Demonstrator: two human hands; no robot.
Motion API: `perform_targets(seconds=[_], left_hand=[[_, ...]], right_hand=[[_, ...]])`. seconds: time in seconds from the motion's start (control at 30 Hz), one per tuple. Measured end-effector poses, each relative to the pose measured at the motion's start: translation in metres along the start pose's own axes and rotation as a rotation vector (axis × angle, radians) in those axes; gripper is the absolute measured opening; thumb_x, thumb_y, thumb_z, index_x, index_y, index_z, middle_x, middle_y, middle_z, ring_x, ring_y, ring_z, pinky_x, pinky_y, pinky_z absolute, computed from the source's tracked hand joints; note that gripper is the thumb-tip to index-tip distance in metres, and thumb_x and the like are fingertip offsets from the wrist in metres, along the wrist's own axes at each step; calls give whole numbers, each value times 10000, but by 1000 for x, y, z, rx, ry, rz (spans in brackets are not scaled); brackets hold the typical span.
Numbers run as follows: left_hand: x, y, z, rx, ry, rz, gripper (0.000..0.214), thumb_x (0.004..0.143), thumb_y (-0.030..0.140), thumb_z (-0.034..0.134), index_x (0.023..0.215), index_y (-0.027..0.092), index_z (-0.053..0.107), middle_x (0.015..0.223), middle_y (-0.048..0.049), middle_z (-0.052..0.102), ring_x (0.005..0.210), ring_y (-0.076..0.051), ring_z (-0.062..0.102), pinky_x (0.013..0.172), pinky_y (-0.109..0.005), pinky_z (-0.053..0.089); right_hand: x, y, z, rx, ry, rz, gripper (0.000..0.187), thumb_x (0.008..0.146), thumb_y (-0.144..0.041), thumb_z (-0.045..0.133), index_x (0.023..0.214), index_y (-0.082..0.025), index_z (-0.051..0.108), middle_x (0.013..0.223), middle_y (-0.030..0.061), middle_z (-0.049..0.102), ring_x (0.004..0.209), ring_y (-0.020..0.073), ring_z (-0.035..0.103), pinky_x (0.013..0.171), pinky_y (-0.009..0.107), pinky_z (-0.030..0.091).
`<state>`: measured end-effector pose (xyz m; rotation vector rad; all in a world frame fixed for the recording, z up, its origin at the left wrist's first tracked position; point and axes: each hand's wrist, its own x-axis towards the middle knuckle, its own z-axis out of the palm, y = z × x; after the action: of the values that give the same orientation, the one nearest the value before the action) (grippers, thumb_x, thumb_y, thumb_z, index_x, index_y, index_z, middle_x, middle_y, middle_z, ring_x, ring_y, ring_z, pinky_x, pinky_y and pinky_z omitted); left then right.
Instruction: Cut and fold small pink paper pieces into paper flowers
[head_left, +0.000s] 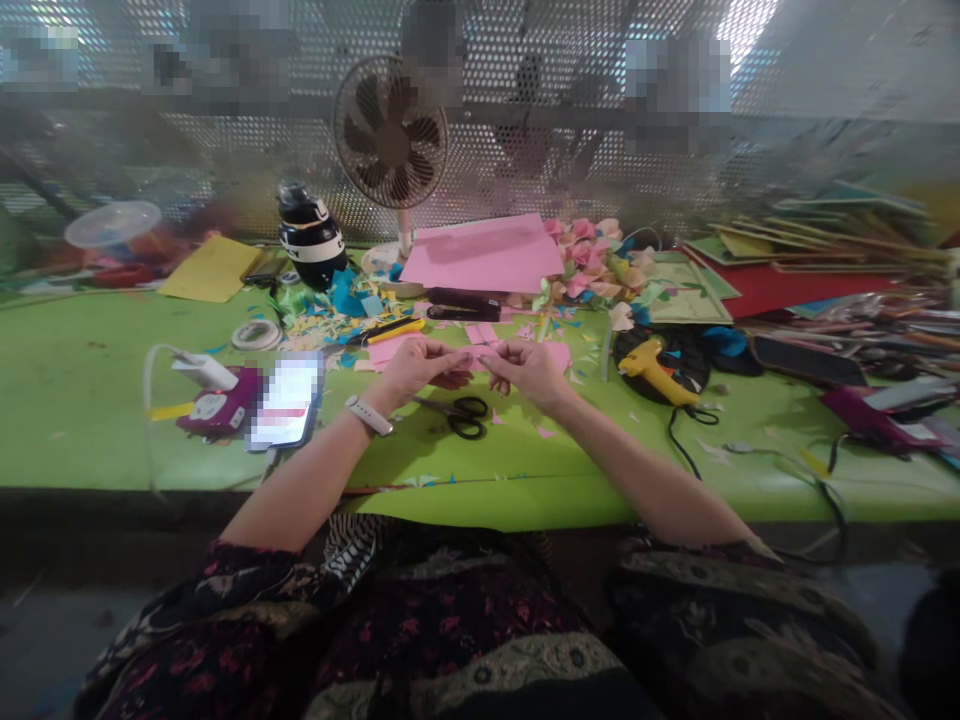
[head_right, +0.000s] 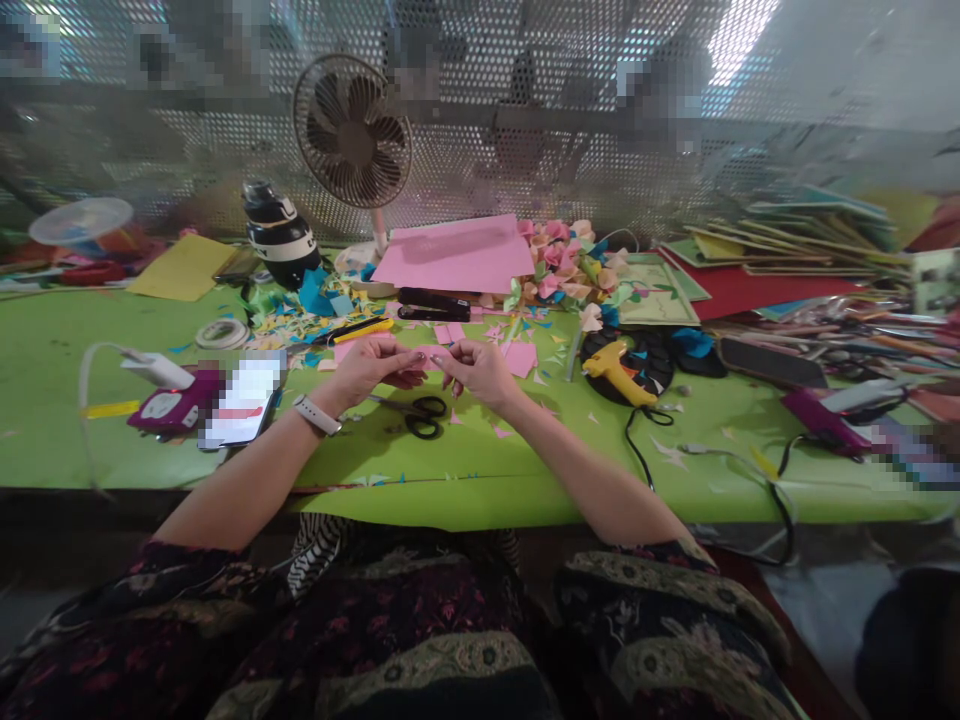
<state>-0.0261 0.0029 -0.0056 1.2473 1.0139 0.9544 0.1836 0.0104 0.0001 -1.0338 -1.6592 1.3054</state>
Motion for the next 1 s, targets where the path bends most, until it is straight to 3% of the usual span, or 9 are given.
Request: perform_targets(seconds=[0.67, 1.0], left_hand=[[-1, 4, 1, 39, -15, 23, 226, 763, 340, 808, 856, 138, 767, 801, -88, 781, 655, -138, 724, 718, -278, 604], [-4, 13, -3, 5, -30, -60, 198, 737, 284, 825, 841, 137, 743, 793, -81, 781, 709, -150, 736, 804, -327, 607]], right_hand=[[2, 3, 1, 10, 23, -14, 483, 686, -611, 805, 695, -171, 606, 547, 6, 657, 398, 73, 527, 390, 205, 432], [3, -2, 1, 47, -1, 29, 475, 669, -581, 834, 666, -170, 596, 563, 7, 666, 399, 63, 517, 391, 197, 424]])
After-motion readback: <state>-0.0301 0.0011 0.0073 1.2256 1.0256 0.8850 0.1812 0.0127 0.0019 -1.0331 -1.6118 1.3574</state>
